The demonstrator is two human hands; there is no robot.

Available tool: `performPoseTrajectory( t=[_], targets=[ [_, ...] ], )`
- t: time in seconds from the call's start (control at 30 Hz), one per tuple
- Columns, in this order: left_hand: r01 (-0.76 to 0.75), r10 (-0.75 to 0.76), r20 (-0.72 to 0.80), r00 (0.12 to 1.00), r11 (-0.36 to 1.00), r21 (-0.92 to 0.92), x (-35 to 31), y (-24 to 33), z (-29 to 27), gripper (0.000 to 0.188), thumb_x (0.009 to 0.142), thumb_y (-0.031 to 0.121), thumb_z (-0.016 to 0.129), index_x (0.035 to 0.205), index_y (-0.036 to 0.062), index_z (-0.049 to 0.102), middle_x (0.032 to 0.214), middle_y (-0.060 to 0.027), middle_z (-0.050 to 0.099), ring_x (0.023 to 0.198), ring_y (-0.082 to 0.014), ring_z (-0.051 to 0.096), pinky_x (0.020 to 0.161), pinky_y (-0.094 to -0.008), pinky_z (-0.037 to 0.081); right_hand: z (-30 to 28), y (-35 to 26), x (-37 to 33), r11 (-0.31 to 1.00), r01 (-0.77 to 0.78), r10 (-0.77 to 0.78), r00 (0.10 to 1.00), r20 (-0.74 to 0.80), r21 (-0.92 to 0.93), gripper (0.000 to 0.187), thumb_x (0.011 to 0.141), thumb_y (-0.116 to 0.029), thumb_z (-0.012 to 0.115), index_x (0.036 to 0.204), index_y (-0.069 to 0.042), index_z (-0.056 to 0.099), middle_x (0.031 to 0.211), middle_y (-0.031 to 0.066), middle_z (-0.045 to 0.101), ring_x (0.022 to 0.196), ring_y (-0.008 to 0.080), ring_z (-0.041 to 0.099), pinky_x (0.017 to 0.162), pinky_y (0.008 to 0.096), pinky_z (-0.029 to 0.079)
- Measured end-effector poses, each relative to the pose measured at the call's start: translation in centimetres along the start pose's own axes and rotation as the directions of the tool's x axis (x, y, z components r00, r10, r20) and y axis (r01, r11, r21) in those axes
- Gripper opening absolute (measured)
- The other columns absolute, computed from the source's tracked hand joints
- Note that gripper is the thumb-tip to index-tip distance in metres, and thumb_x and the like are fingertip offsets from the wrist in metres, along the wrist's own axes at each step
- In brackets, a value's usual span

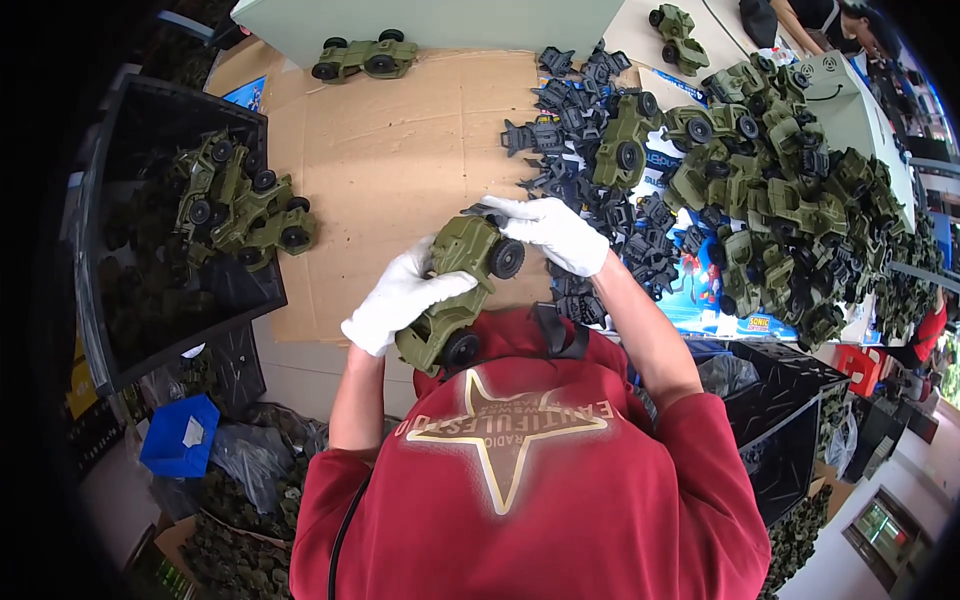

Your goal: The person assembles plastic chassis parts onto toy vehicle bodies by hand at a production workstation.

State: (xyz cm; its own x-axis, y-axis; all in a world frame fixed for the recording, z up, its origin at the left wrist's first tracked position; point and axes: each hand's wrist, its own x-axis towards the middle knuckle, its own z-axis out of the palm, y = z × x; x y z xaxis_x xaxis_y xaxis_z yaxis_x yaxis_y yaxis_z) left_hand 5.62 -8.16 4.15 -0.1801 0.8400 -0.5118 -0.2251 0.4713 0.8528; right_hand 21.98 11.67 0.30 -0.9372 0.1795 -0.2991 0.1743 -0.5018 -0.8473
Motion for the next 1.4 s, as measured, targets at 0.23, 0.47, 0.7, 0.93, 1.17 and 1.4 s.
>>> performPoseTrajectory(
  t=[0.23, 0.47, 0.7, 0.93, 1.17, 1.4],
  targets=[
    [0.024, -0.021, 0.023, 1.000, 0.993, -0.120, 0.0, 0.1, 0.2, 0.066, 0.082, 0.022, 0.080, 0.136, -0.0014, 0.051, 0.104, -0.0068, 0.068, 0.089, -0.0114, 0.064, 0.078, -0.0267, 0.054, -0.3, -0.5, 0.2, 0.997, 0.018, -0.015, 0.999, 0.031, -0.080, 0.053, 0.094, -0.019, 0.065, 0.140, 0.003, 0.050, 0.137, 0.0102, 0.058, 0.122, 0.0133, 0.053, 0.105, 0.0267, 0.038],
    [-0.131, 0.199, -0.392, 0.898, 0.972, 0.193, 3.3, -0.2, 5.7, 0.101, 0.083, 0.034, 0.078, 0.155, 0.0019, 0.016, 0.133, -0.0161, 0.054, 0.118, -0.0210, 0.055, 0.095, -0.0345, 0.049, 1.5, 0.1, 2.5, 0.950, 0.174, -0.258, 0.903, -0.343, -0.258, 0.050, 0.106, -0.041, 0.035, 0.125, 0.000, 0.057, 0.118, 0.0112, 0.064, 0.110, 0.0185, 0.059, 0.102, 0.0351, 0.044],
    [-0.575, 0.523, -0.262, 0.811, 0.796, -0.190, 5.4, -2.1, 5.4, 0.088, 0.084, 0.045, 0.076, 0.149, 0.0038, 0.035, 0.137, -0.0128, 0.050, 0.121, -0.0229, 0.052, 0.103, -0.0353, 0.044, 2.2, 1.0, 1.3, 0.829, 0.295, -0.468, 0.831, -0.301, -0.474, 0.034, 0.095, -0.017, 0.049, 0.123, -0.001, 0.061, 0.124, 0.0152, 0.062, 0.109, 0.0242, 0.061, 0.102, 0.0342, 0.044],
    [-0.693, 0.708, -0.305, 0.637, 0.699, 0.176, 5.7, -1.6, 6.1, 0.062, 0.087, 0.047, 0.070, 0.124, -0.0006, 0.055, 0.116, -0.0138, 0.059, 0.110, -0.0264, 0.059, 0.096, -0.0372, 0.046, 5.0, 1.4, -1.0, 0.663, 0.368, -0.684, 0.652, -0.328, -0.652, 0.038, 0.085, -0.010, 0.064, 0.121, -0.001, 0.057, 0.113, 0.0167, 0.063, 0.104, 0.0278, 0.063, 0.092, 0.0376, 0.049],
    [-0.588, 0.615, -0.139, 0.776, 0.786, 0.190, 8.5, -1.2, 5.0, 0.055, 0.093, 0.034, 0.060, 0.133, -0.0001, 0.047, 0.130, -0.0145, 0.054, 0.121, -0.0266, 0.052, 0.100, -0.0364, 0.043, 3.8, 2.3, 0.1, 0.842, 0.302, -0.534, 0.576, -0.618, -0.446, 0.027, 0.095, -0.012, 0.054, 0.119, -0.001, 0.061, 0.114, 0.0122, 0.064, 0.109, 0.0199, 0.059, 0.099, 0.0324, 0.044],
    [-0.259, 0.239, -0.439, 0.866, 0.966, 0.015, 11.8, 0.7, -2.3, 0.053, 0.101, 0.036, 0.053, 0.139, -0.0001, 0.044, 0.128, -0.0114, 0.054, 0.114, -0.0209, 0.055, 0.093, -0.0341, 0.048, -18.0, -10.1, -10.2, 0.555, -0.180, -0.802, 0.144, -0.580, -0.812, 0.035, 0.101, -0.029, 0.049, 0.117, -0.001, 0.064, 0.110, 0.0151, 0.067, 0.100, 0.0286, 0.064, 0.088, 0.0374, 0.050]
  ],
)
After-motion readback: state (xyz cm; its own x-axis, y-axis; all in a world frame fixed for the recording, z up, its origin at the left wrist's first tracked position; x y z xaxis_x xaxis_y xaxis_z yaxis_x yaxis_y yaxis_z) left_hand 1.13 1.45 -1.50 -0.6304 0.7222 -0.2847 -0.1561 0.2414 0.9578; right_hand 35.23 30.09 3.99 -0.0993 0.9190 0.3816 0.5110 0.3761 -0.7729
